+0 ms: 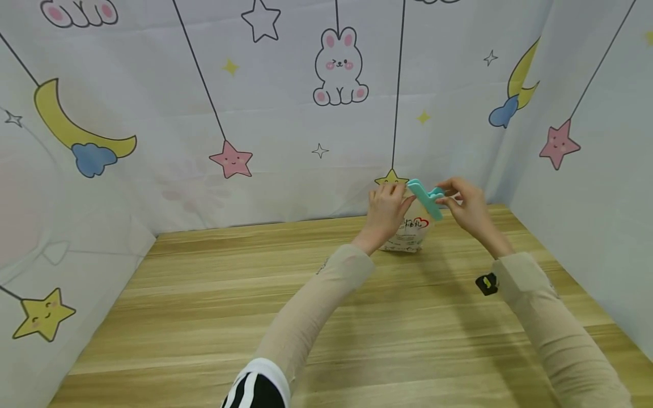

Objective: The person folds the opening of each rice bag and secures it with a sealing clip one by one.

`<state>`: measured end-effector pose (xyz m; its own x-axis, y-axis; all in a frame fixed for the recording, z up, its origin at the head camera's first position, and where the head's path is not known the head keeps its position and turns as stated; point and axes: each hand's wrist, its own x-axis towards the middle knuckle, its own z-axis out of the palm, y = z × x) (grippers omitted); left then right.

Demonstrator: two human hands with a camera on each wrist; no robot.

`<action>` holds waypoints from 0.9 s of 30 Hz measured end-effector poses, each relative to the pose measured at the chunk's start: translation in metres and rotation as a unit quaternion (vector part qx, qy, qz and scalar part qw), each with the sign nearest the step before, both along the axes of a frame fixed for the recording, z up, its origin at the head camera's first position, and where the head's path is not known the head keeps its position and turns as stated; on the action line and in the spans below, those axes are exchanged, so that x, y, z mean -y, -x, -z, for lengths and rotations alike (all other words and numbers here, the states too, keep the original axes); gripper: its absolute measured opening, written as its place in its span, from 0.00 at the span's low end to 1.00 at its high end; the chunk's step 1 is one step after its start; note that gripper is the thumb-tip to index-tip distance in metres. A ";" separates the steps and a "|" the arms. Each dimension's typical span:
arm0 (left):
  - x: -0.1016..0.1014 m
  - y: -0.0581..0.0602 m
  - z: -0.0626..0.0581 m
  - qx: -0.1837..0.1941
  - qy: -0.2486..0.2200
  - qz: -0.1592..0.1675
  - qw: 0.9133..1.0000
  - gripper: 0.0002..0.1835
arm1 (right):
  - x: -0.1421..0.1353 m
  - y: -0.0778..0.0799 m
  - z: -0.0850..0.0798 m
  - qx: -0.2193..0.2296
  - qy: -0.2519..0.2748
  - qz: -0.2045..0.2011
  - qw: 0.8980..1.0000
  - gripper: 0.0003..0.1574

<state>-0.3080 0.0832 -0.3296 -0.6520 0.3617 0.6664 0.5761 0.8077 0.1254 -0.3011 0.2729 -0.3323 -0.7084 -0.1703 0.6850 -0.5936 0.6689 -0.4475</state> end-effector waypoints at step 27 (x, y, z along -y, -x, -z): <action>-0.002 -0.004 -0.011 -0.036 0.054 0.009 0.998 0.22 | 0.001 -0.003 0.013 0.002 0.021 0.002 1.000 0.19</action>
